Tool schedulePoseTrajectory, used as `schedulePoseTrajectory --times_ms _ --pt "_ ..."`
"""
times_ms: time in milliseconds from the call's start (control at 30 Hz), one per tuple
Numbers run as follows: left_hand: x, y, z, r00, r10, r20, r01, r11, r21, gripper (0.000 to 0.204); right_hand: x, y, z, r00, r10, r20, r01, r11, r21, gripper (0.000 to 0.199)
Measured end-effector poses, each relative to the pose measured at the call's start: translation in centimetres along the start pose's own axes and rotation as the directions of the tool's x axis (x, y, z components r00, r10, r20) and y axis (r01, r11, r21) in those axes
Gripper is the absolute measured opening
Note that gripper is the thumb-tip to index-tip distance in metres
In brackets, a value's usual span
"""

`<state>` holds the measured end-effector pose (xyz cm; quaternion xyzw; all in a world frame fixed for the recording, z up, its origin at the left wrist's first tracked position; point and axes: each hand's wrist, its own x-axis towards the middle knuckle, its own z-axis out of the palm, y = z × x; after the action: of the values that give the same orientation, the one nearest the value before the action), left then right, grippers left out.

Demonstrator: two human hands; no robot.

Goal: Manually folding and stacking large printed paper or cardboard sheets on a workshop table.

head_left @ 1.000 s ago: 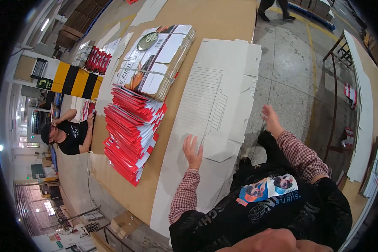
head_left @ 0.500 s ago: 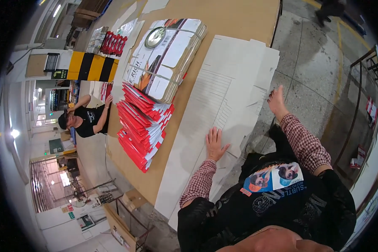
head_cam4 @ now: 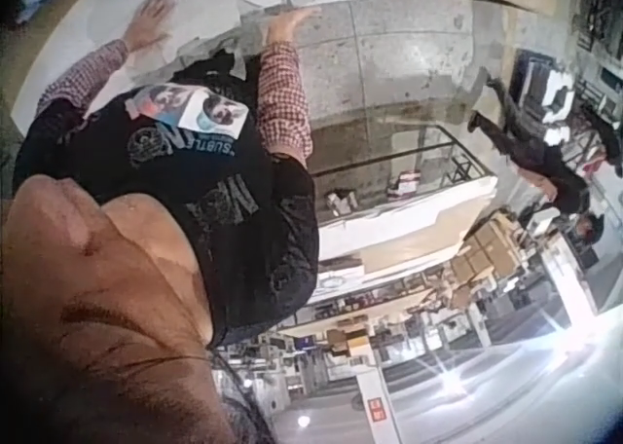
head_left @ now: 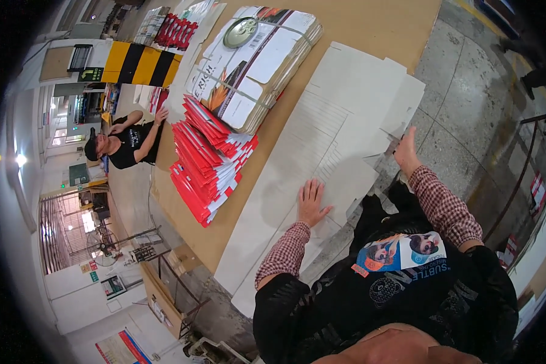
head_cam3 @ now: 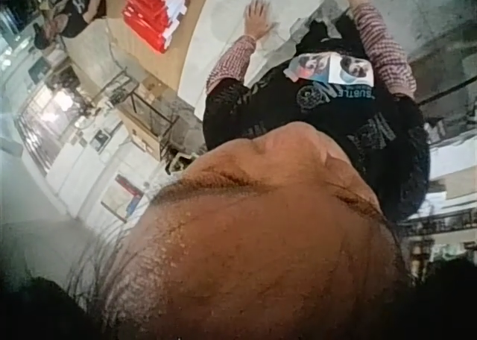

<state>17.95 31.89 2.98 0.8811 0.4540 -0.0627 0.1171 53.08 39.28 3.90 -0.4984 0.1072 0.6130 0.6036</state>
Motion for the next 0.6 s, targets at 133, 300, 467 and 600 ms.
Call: schedulePoseTrajectory --times_ms 133,300,467,600 --pt "0.4 -0.1 0.0 1.000 0.008 -0.005 -0.008 1.000 -0.008 0.080 1.5 0.7 -1.3 0.950 -0.098 -0.298 0.052 0.986 -0.158 0.072" --pt "0.3 -0.1 -0.3 0.999 0.001 -0.038 -0.002 1.000 -0.006 0.080 4.6 0.1 -4.6 0.819 -0.546 -0.176 0.408 0.771 -0.489 0.042" --pt "-0.2 -0.1 -0.4 1.000 -0.021 -0.015 0.021 0.999 -0.025 0.081 3.9 -1.9 -2.6 0.921 -0.364 -0.137 0.203 0.751 -0.629 0.028" --pt "0.0 -0.2 -0.6 1.000 -0.020 0.005 0.020 0.999 -0.027 0.081 5.8 -1.2 -4.1 0.920 -0.375 -0.118 0.246 0.783 -0.571 0.021"
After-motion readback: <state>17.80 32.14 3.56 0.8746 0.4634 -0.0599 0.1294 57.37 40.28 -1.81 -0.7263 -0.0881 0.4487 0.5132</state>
